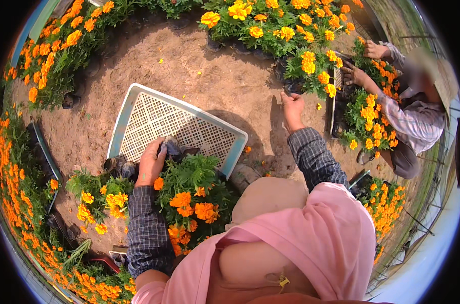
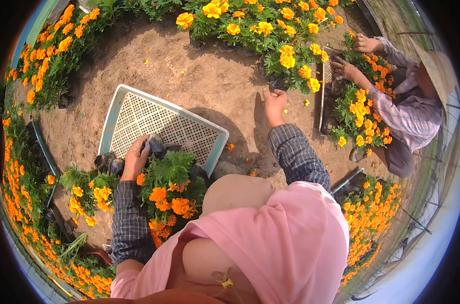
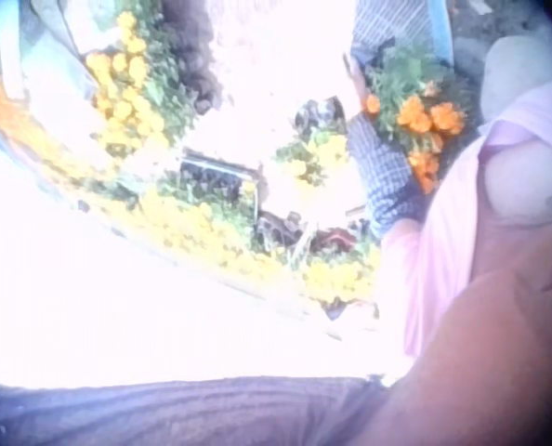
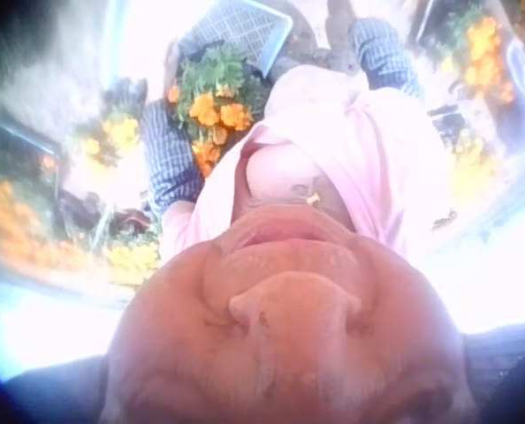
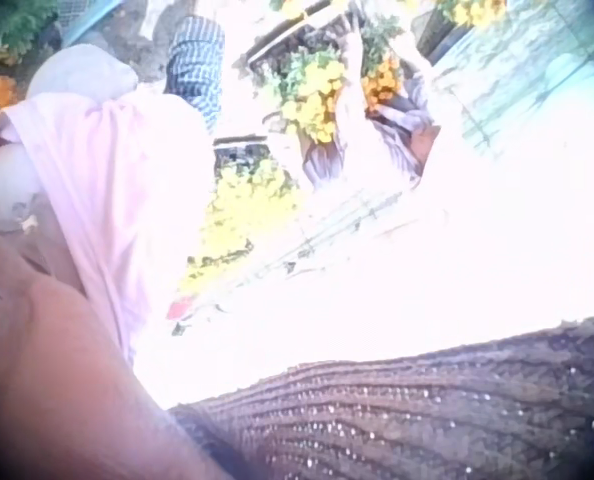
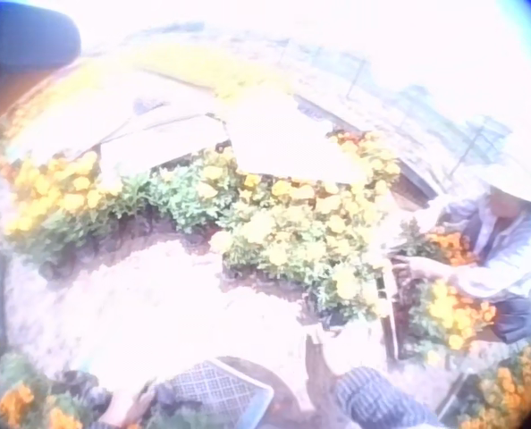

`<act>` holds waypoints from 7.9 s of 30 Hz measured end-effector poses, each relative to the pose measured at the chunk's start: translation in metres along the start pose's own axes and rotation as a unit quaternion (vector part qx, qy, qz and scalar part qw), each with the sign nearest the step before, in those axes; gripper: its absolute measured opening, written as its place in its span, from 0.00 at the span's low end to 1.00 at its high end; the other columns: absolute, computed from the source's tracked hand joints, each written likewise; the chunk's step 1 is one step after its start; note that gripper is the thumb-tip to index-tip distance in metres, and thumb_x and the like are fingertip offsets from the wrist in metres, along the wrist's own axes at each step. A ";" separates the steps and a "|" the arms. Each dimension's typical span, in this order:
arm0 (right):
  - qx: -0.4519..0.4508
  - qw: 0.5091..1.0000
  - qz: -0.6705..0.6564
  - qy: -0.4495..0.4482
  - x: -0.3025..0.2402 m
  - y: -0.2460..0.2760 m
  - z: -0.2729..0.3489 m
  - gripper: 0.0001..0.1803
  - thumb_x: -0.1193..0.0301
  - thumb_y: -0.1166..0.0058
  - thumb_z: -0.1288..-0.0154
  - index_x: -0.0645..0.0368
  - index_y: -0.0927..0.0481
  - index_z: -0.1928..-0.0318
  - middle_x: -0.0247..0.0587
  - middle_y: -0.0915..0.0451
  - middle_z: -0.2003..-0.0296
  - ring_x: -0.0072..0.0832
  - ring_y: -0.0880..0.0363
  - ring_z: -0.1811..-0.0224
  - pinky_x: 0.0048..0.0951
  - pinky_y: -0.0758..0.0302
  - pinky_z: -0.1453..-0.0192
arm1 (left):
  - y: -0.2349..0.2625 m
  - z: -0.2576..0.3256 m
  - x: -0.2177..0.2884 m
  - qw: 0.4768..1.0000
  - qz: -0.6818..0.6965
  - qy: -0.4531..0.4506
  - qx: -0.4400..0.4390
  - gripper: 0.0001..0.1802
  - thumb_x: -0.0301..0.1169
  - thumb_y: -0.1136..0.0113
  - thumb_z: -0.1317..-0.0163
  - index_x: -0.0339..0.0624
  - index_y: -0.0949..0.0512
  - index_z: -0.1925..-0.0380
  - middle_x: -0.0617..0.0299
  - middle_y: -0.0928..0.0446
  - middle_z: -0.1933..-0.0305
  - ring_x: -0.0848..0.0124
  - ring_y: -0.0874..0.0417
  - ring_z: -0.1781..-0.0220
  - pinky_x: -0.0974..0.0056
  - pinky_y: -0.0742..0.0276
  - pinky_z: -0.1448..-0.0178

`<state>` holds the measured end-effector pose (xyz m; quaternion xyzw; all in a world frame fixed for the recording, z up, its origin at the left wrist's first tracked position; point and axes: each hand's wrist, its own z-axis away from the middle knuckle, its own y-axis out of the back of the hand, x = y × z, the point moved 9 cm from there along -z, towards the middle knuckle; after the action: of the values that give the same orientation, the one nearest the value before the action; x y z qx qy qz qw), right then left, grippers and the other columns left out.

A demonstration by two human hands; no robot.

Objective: Picking flowers from trays and placing them into a sorting tray.

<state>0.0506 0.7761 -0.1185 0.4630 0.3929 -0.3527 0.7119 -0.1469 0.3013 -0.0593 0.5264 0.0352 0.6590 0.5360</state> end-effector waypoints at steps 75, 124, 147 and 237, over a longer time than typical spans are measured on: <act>-0.233 0.785 0.261 0.511 -0.330 -0.249 0.014 0.12 0.65 0.45 0.42 0.62 0.17 0.72 0.43 0.18 0.74 0.32 0.19 0.71 0.28 0.23 0.65 | 0.021 -0.033 -0.071 0.893 0.430 0.096 -0.098 0.20 0.38 0.55 0.32 0.42 0.31 0.43 0.61 0.31 0.44 0.71 0.29 0.45 0.67 0.30 0.42; -0.176 0.810 0.407 0.384 -0.178 -0.193 -0.043 0.19 0.54 0.41 0.52 0.53 0.19 0.64 0.45 0.19 0.69 0.45 0.22 0.64 0.42 0.26 0.63 | 0.016 -0.040 -0.064 0.930 0.351 0.068 -0.082 0.21 0.40 0.64 0.29 0.40 0.30 0.46 0.59 0.27 0.49 0.71 0.26 0.50 0.68 0.29 0.44; -0.454 0.836 0.111 0.288 -0.147 -0.225 0.175 0.18 0.70 0.45 0.43 0.54 0.28 0.51 0.44 0.26 0.59 0.38 0.23 0.60 0.36 0.26 0.56 | 0.081 -0.043 -0.061 0.876 0.472 0.101 0.010 0.27 0.45 0.64 0.31 0.36 0.35 0.43 0.56 0.29 0.48 0.68 0.29 0.49 0.65 0.28 0.49; -0.104 0.858 0.172 0.472 -0.149 -0.213 -0.004 0.16 0.65 0.51 0.38 0.59 0.24 0.52 0.49 0.21 0.58 0.38 0.24 0.56 0.37 0.28 0.54 | 0.015 -0.057 0.014 0.890 -0.420 0.151 -0.094 0.32 0.57 0.39 0.51 0.51 0.23 0.49 0.42 0.46 0.33 0.48 0.44 0.33 0.45 0.45 0.35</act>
<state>-0.2007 0.7315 -0.0689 0.5577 0.6302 0.0789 0.5344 -0.1969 0.3350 -0.0665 0.3040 0.2710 0.4441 0.7981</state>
